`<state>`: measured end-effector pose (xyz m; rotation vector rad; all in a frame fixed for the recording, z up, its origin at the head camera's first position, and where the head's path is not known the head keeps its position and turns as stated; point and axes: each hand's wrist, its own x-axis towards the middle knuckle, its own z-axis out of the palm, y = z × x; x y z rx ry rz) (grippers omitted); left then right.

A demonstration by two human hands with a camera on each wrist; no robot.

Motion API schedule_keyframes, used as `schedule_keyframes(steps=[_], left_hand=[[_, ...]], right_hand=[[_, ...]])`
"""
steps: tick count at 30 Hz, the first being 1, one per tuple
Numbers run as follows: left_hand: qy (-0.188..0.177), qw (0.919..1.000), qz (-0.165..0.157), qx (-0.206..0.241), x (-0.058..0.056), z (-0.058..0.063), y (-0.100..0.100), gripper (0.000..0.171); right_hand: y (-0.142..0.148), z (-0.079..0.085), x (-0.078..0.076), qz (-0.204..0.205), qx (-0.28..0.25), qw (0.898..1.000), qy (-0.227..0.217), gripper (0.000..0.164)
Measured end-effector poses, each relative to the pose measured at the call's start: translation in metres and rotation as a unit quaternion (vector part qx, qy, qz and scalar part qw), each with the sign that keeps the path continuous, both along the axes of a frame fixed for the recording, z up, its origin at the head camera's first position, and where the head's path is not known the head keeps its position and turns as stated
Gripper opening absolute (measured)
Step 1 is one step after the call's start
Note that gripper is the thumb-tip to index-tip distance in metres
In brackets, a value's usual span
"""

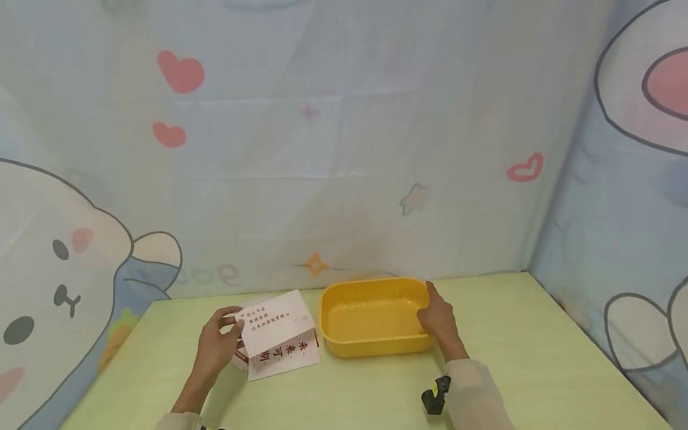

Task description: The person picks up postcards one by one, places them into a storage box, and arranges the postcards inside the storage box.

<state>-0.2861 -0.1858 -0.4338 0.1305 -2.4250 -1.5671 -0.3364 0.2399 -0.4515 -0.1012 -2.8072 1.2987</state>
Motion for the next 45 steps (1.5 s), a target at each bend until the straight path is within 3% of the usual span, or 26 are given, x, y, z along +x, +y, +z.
schedule_keyframes(steps=[9,19,28,35,39,45], left_hand=[[0.014,0.9988,0.016,0.044,-0.006,0.006,0.012,0.036],[0.009,0.9989,0.017,0.043,-0.008,0.015,0.030,0.035],[-0.004,0.9983,-0.014,0.056,-0.014,0.011,0.044,0.036],[-0.009,0.9984,-0.028,0.048,-0.023,0.010,0.061,0.036],[-0.001,0.9973,-0.060,0.043,-0.031,0.010,0.075,0.037],[0.011,0.9947,-0.100,0.022,-0.036,0.012,0.087,0.038]], right_hand=[[0.000,0.018,0.005,0.027,0.049,0.998,-0.014,0.072],[0.013,0.011,-0.008,0.040,0.075,0.996,0.011,0.067],[0.014,0.011,-0.012,0.044,0.093,0.993,0.049,0.052],[0.013,0.008,-0.016,0.055,0.098,0.991,0.074,0.050],[0.013,0.010,-0.018,0.072,0.105,0.988,0.089,0.051],[0.007,0.013,-0.020,0.071,0.104,0.989,0.077,0.050]])
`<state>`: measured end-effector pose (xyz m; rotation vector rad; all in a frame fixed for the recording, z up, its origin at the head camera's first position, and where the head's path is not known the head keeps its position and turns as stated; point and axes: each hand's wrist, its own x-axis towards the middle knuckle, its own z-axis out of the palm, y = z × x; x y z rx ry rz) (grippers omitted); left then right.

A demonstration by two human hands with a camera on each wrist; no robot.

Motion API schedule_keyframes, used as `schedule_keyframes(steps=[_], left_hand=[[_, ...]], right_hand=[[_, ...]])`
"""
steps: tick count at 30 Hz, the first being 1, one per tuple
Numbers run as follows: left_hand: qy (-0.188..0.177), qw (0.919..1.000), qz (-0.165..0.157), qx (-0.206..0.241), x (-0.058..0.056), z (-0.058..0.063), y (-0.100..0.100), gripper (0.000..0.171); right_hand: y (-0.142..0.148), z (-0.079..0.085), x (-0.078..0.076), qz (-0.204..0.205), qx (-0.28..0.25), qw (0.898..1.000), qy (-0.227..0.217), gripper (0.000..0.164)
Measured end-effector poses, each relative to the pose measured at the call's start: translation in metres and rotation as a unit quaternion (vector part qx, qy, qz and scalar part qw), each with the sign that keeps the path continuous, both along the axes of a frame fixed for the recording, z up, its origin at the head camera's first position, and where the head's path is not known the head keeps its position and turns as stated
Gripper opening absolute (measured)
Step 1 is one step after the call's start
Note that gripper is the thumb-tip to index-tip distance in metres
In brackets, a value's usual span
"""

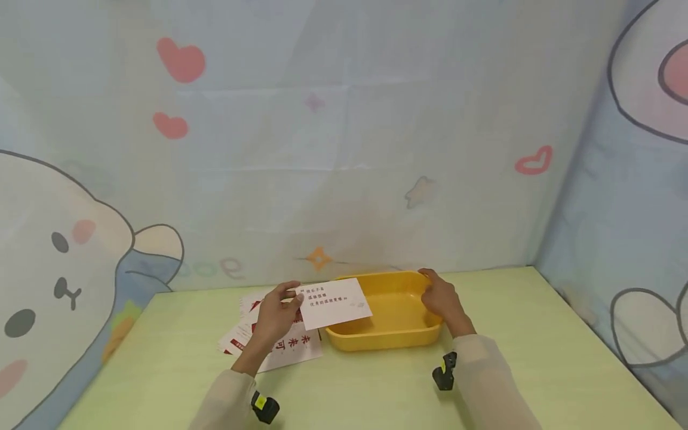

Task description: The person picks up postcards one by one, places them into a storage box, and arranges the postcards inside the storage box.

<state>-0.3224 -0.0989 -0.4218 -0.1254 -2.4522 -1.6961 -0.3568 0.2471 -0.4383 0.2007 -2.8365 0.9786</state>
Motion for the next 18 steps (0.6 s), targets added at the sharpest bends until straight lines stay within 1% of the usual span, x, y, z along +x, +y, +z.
schedule_keyframes(steps=[3,7,11,14,18], left_hand=[[0.004,0.9999,0.000,-0.010,-0.002,0.001,0.002,0.037],[0.019,0.9990,-0.007,-0.039,-0.009,0.005,0.007,0.037],[0.022,0.9978,-0.033,-0.052,-0.017,0.008,0.016,0.038],[0.017,0.9974,-0.049,-0.049,-0.023,0.008,0.026,0.038],[0.015,0.9965,-0.059,-0.058,-0.027,0.005,0.032,0.037]], right_hand=[[-0.004,0.001,-0.002,-0.006,0.000,1.000,-0.005,0.047],[-0.008,0.004,-0.006,-0.021,0.014,1.000,-0.009,0.045],[-0.005,0.007,-0.007,-0.032,0.031,0.999,-0.007,0.045],[-0.001,0.006,-0.007,-0.031,0.032,0.999,-0.010,0.051],[-0.005,0.003,-0.006,-0.035,0.033,0.999,-0.014,0.062]])
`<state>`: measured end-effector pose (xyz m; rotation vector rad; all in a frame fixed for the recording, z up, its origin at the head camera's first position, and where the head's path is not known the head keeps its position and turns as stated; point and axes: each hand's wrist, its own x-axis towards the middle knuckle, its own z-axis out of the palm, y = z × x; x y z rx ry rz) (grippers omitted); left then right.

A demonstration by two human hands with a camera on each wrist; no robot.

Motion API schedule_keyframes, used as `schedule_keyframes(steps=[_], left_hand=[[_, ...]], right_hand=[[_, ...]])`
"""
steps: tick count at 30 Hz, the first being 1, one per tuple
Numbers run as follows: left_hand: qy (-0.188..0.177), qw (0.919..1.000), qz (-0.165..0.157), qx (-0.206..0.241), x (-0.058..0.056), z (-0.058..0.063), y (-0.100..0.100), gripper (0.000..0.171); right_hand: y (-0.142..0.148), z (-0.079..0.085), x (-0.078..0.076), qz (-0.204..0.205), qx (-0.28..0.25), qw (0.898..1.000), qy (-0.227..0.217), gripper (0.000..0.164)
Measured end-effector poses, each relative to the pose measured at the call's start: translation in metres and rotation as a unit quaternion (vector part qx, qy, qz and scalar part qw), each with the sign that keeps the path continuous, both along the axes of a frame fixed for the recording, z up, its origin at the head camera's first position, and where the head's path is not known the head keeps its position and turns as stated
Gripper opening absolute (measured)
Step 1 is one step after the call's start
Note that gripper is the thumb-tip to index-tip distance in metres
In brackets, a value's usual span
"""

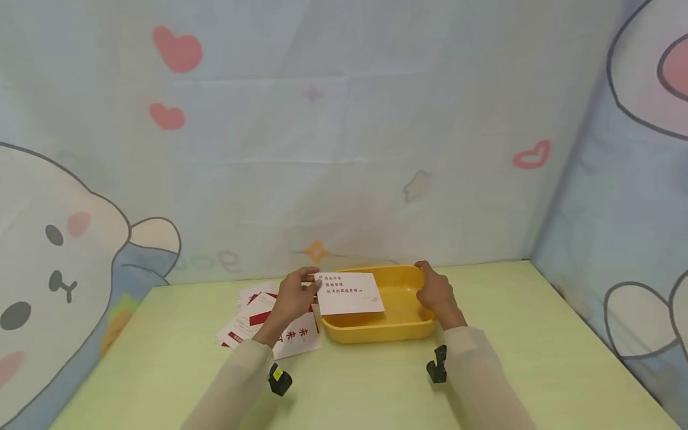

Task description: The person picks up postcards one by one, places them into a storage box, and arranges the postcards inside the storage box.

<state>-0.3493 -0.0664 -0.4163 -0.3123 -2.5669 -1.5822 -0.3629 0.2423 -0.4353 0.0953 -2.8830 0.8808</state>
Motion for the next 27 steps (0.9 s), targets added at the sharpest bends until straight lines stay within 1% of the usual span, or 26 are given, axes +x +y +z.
schedule_keyframes(steps=[4,6,9,14,17,19,21,23,25,27], left_hand=[[0.001,0.9996,-0.010,-0.026,-0.002,-0.006,0.004,0.036],[0.003,0.9987,-0.012,-0.050,-0.002,-0.008,0.006,0.037],[0.002,0.9959,-0.020,-0.089,-0.004,-0.008,0.009,0.038],[-0.005,0.9867,-0.023,-0.161,-0.009,-0.001,0.017,0.042],[-0.013,0.9793,-0.015,-0.201,-0.010,0.004,0.022,0.046],[-0.014,0.9753,-0.016,-0.220,-0.010,0.005,0.025,0.049],[-0.022,0.9728,-0.018,-0.230,-0.010,0.005,0.029,0.050],[-0.030,0.9722,-0.018,-0.232,-0.011,0.004,0.033,0.049],[-0.040,0.9728,-0.012,-0.228,-0.013,0.001,0.039,0.048],[-0.040,0.9713,-0.005,-0.234,-0.015,-0.003,0.044,0.048]], right_hand=[[-0.008,-0.001,0.003,-0.014,0.010,1.000,0.000,0.062],[-0.010,-0.001,0.006,-0.020,0.015,1.000,-0.004,0.062],[-0.013,-0.002,0.006,-0.029,0.019,0.999,-0.010,0.062],[-0.013,-0.001,0.003,-0.040,0.020,0.999,-0.009,0.063],[-0.013,-0.001,0.002,-0.040,0.020,0.999,-0.011,0.063],[-0.013,-0.001,0.001,-0.042,0.021,0.999,-0.014,0.064],[-0.013,-0.002,0.001,-0.045,0.025,0.999,-0.017,0.064],[-0.013,-0.003,0.001,-0.048,0.028,0.998,-0.020,0.064],[-0.013,-0.004,0.001,-0.051,0.032,0.998,-0.024,0.064],[-0.013,-0.005,0.001,-0.052,0.034,0.998,-0.025,0.065]])
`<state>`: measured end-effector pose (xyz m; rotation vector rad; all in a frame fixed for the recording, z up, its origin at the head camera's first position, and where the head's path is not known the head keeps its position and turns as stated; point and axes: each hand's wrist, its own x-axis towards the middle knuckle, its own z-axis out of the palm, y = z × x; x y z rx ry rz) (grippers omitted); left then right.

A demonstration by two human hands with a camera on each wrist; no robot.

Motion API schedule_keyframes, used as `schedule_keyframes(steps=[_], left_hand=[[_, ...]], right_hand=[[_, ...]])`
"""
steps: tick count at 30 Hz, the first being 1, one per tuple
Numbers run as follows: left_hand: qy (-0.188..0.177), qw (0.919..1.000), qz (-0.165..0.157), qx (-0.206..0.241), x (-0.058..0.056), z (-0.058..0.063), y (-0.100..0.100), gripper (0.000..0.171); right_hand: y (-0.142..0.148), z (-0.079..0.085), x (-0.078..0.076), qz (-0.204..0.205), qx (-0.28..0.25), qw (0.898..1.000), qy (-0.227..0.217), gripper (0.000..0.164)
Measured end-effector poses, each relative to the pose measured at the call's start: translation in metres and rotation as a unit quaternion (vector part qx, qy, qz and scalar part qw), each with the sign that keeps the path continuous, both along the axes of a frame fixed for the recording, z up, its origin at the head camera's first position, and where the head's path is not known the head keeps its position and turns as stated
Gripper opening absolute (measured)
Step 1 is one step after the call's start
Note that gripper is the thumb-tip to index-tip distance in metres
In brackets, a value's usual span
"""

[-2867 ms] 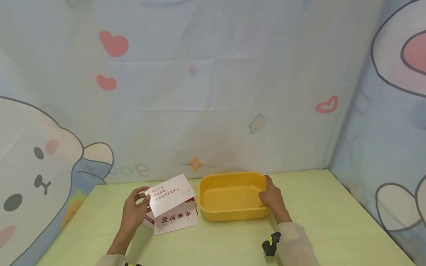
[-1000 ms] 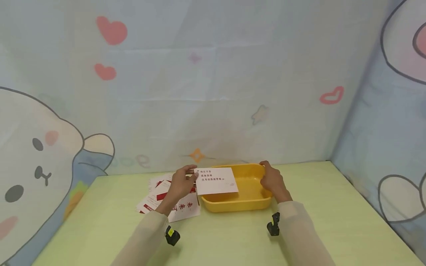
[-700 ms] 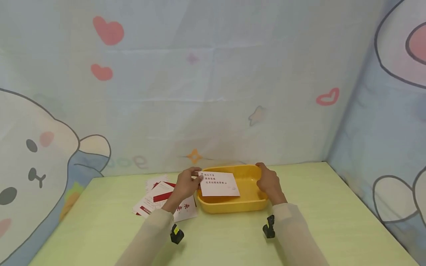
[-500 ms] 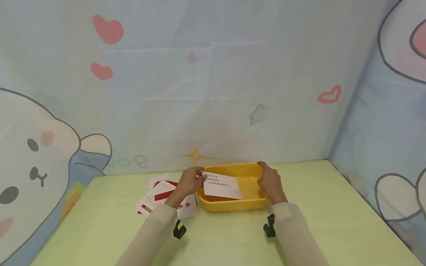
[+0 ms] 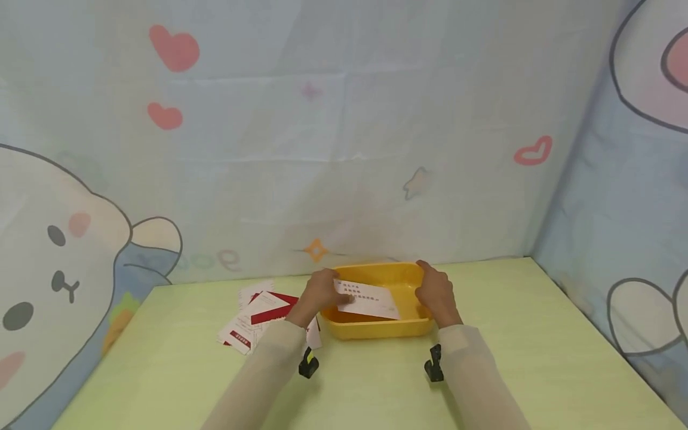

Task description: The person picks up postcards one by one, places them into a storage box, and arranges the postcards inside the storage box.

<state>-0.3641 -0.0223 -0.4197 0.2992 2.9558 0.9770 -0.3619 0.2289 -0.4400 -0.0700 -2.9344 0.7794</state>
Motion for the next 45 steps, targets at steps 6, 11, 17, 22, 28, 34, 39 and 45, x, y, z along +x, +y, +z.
schedule_keyframes(steps=[6,11,17,22,28,34,39,45], left_hand=[[0.046,0.9980,-0.006,-0.043,-0.003,-0.010,0.015,0.045],[0.045,0.9966,-0.028,-0.062,0.004,-0.013,0.022,0.026],[0.011,0.9970,-0.016,-0.074,0.012,-0.016,0.026,0.036],[0.010,0.9915,0.000,-0.130,0.018,-0.018,0.032,0.058],[0.031,0.9813,0.028,-0.188,0.021,-0.022,0.039,0.068],[0.033,0.9747,0.048,-0.216,0.024,-0.023,0.040,0.068],[0.042,0.9685,0.066,-0.236,0.022,-0.028,0.041,0.067],[0.048,0.9653,0.074,-0.246,0.022,-0.031,0.041,0.067]], right_hand=[[-0.001,0.000,0.001,0.004,0.001,1.000,0.001,0.066],[-0.001,0.000,0.004,0.006,0.001,1.000,0.001,0.066],[-0.003,-0.002,0.005,-0.002,0.007,1.000,0.003,0.065],[-0.004,-0.003,0.003,-0.007,0.004,1.000,-0.007,0.067],[-0.006,-0.005,0.002,-0.014,0.007,1.000,-0.011,0.066],[-0.008,-0.006,0.001,-0.016,0.006,1.000,-0.018,0.067],[-0.009,-0.005,0.000,-0.013,0.008,1.000,-0.016,0.067],[-0.010,-0.005,0.000,-0.011,0.009,1.000,-0.013,0.066]])
